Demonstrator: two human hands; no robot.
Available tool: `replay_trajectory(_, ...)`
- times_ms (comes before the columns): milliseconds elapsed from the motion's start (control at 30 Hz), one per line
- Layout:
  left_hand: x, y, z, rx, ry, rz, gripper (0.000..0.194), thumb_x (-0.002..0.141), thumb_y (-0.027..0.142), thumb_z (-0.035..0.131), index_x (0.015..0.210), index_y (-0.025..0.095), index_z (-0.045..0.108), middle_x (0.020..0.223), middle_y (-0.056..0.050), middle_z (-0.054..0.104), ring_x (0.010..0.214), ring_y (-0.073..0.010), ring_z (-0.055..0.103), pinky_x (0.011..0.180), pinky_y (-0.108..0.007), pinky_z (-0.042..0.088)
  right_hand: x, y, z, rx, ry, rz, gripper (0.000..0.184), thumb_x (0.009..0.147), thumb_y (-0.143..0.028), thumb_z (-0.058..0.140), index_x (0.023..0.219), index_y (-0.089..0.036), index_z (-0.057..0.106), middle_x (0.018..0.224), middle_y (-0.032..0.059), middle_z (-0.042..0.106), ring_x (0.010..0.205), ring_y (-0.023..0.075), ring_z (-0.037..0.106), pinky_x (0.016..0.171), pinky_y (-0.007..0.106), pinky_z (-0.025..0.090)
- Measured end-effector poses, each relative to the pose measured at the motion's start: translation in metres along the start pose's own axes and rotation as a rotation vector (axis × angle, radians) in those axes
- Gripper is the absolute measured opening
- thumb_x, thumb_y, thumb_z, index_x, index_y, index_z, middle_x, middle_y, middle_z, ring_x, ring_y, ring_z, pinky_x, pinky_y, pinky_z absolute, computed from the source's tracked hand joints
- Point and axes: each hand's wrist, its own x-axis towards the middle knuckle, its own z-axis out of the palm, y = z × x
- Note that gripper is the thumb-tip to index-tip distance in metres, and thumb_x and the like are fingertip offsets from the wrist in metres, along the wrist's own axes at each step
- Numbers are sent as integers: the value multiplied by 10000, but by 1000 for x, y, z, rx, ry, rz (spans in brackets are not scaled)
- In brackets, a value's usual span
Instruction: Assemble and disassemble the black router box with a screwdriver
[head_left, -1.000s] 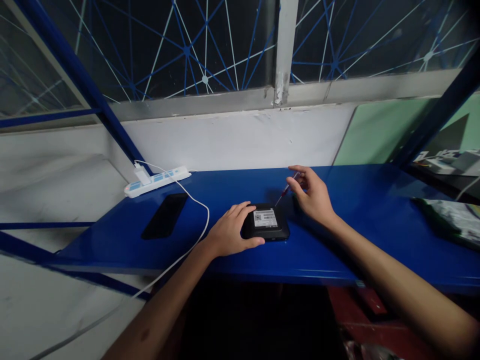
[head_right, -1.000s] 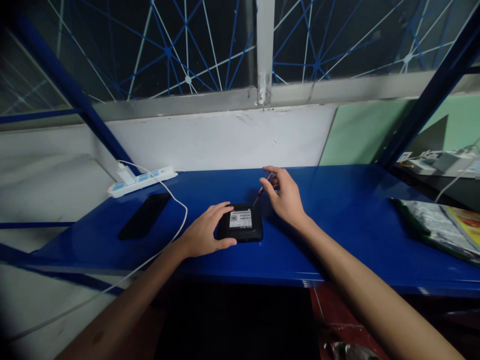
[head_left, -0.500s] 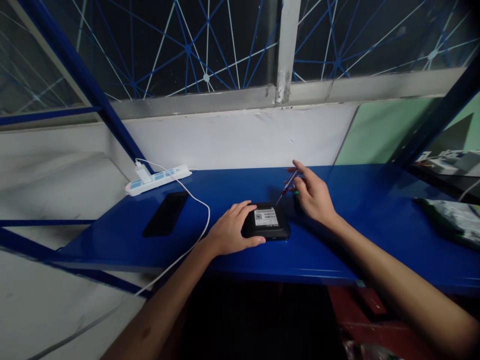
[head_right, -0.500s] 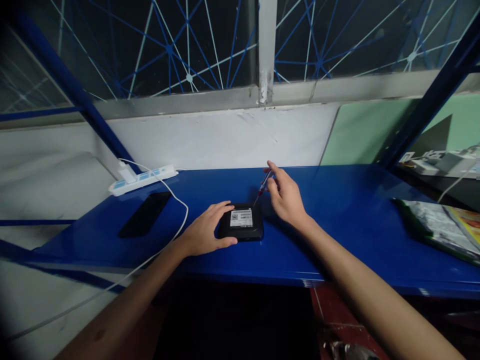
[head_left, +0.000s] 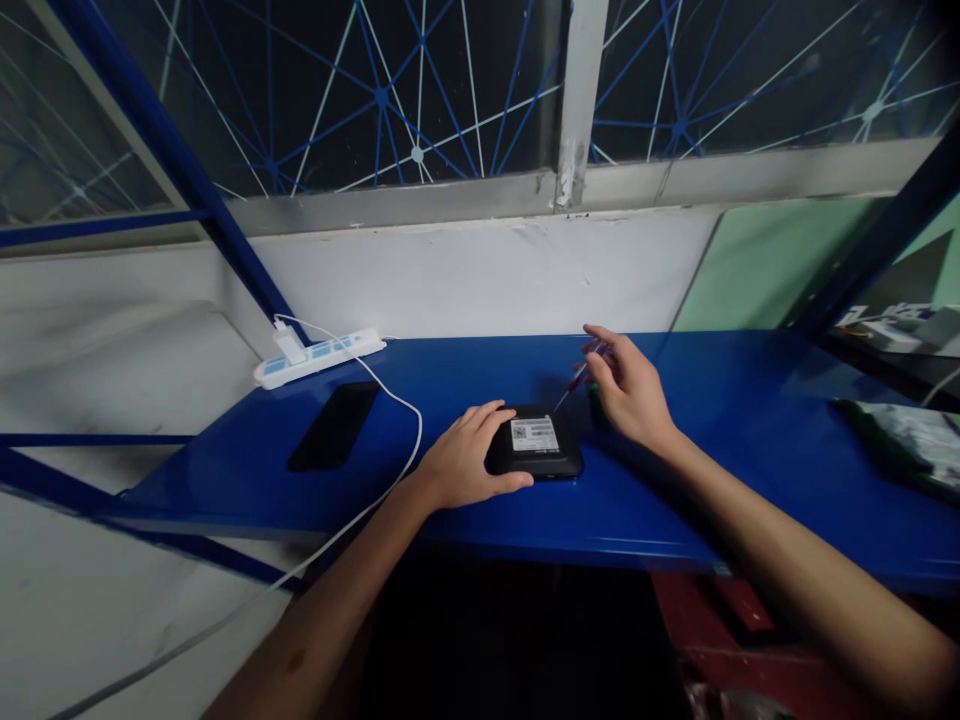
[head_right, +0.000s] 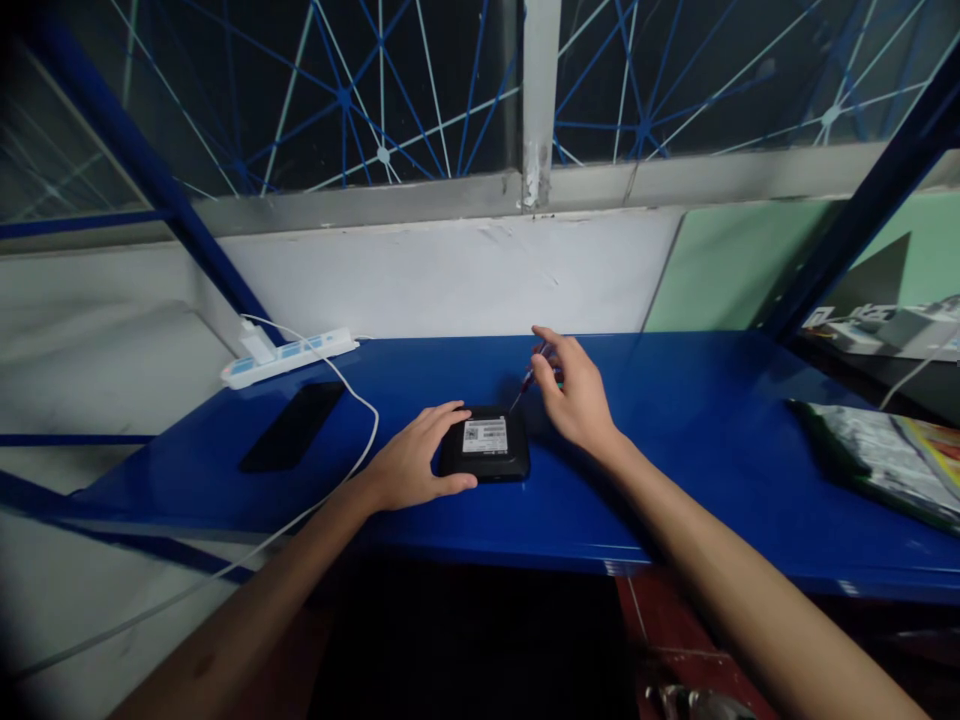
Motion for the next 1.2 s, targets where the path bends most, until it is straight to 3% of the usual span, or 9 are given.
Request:
replay_trajectory(100,0,1,-1,1,-11,-6,881,782,683,675,1466,193,411,1580,-145,368,1434,-360,362,1166,-544,330,0,2,1,50,-32,35,471,967,-312,491,1431,-235,465,1157,102,684,867,219,720,784,418,588)
replay_trajectory(267,-1,-1,-1,-9,4,0,877,782,696,666,1468,214,408,1584,-131,368,1438,-365,357,1169,-544,325,0,3,1,-70,9,39,461,937,-380,572,1365,-218,519,864,62,694,731,225,686,747,439,572)
replay_trajectory(500,0,-1,1,16,23,4,868,772,714,659,1452,227,429,1574,-135,389,1433,-368,371,1162,-565,324,-3,0,2,-3,107,54,496,943,-416,567,1394,-272,418,896,60,666,692,221,666,678,430,553)
replay_trajectory(800,0,-1,3,68,63,-49,861,814,707,627,1471,188,424,1595,-152,357,1465,-355,325,1176,-536,313,-6,-6,2,32,-32,12,378,938,-399,571,1276,-229,564,770,7,634,617,166,616,616,352,519)
replay_trajectory(1200,1,-6,5,39,51,-45,879,824,739,595,1497,213,388,1615,-141,320,1481,-354,297,1189,-535,289,-7,-9,4,89,-48,14,369,930,-383,590,1270,-242,553,806,8,631,637,161,634,624,348,531)
